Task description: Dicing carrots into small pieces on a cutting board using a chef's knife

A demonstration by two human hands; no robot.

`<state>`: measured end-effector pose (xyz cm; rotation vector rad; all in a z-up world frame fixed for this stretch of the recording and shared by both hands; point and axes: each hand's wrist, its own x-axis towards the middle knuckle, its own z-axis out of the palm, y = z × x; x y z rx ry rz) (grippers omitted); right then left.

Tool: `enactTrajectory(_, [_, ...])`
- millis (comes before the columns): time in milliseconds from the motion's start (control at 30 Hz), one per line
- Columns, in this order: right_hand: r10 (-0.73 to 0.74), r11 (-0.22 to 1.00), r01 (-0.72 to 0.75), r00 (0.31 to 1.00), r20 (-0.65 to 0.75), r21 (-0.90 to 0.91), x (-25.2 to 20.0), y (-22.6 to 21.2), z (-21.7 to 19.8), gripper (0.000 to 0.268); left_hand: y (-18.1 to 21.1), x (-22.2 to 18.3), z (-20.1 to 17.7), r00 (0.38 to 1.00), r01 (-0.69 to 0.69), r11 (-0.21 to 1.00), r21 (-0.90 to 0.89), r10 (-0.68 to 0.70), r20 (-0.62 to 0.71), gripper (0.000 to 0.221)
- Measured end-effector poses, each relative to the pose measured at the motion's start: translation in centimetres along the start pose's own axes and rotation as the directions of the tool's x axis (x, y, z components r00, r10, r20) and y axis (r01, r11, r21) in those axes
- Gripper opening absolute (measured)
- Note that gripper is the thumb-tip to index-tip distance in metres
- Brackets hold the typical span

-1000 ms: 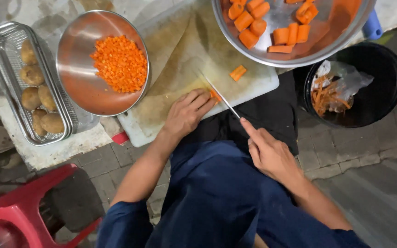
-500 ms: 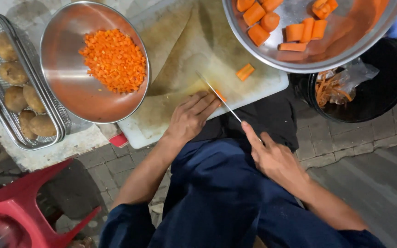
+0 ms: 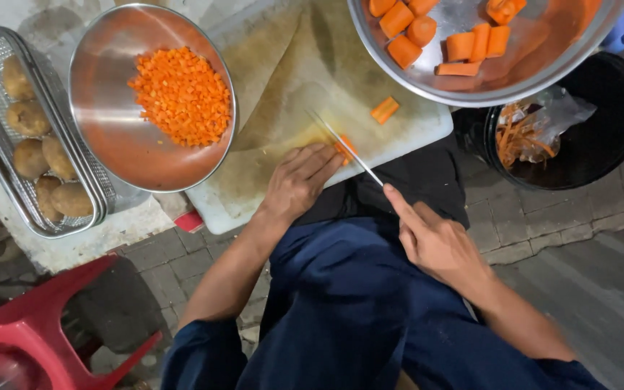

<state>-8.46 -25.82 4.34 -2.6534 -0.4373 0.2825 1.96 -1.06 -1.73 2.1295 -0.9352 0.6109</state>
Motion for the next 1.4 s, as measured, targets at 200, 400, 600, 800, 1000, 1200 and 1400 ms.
enactTrajectory(200, [-0.002,1.000,0.002,0.999,0.042,-0.001,-0.9,-0.2,-0.5,0.064,0.0,0.6,-0.2,1.000,-0.019,1.000,0.006,0.019,-0.021,0.031])
enactTrajectory(400, [-0.016,0.997,0.028,0.984,0.179,-0.066,-0.6,-1.0,-1.8,0.064,-0.1,0.9,-0.7,1.000,-0.014,1.000,0.017,0.014,-0.009,0.031])
enactTrajectory(600, [0.089,0.996,-0.078,0.958,0.271,-0.051,2.2,-1.3,0.0,0.070,0.4,2.1,-1.3,1.000,-0.015,1.000,-0.012,0.015,-0.018,0.030])
enactTrajectory(800, [0.023,0.999,-0.024,0.997,0.076,0.022,1.2,0.4,0.9,0.067,0.3,0.8,-0.8,0.997,-0.038,0.998,0.047,0.041,-0.067,0.025])
enactTrajectory(1000, [0.015,0.994,-0.023,0.997,0.078,0.104,0.1,-1.7,-1.6,0.064,0.2,0.4,-0.7,0.997,-0.058,0.997,0.059,0.061,-0.047,0.023])
enactTrajectory(1200, [-0.008,0.989,-0.008,0.995,0.101,0.150,-0.9,-0.8,-0.8,0.065,0.2,0.6,-0.6,0.995,-0.072,0.995,0.072,0.077,-0.064,0.020])
enactTrajectory(1400, [-0.012,0.988,-0.008,0.992,0.125,0.152,1.1,-0.8,0.4,0.067,0.3,0.9,-1.1,0.998,-0.065,0.998,0.021,0.065,0.003,0.017])
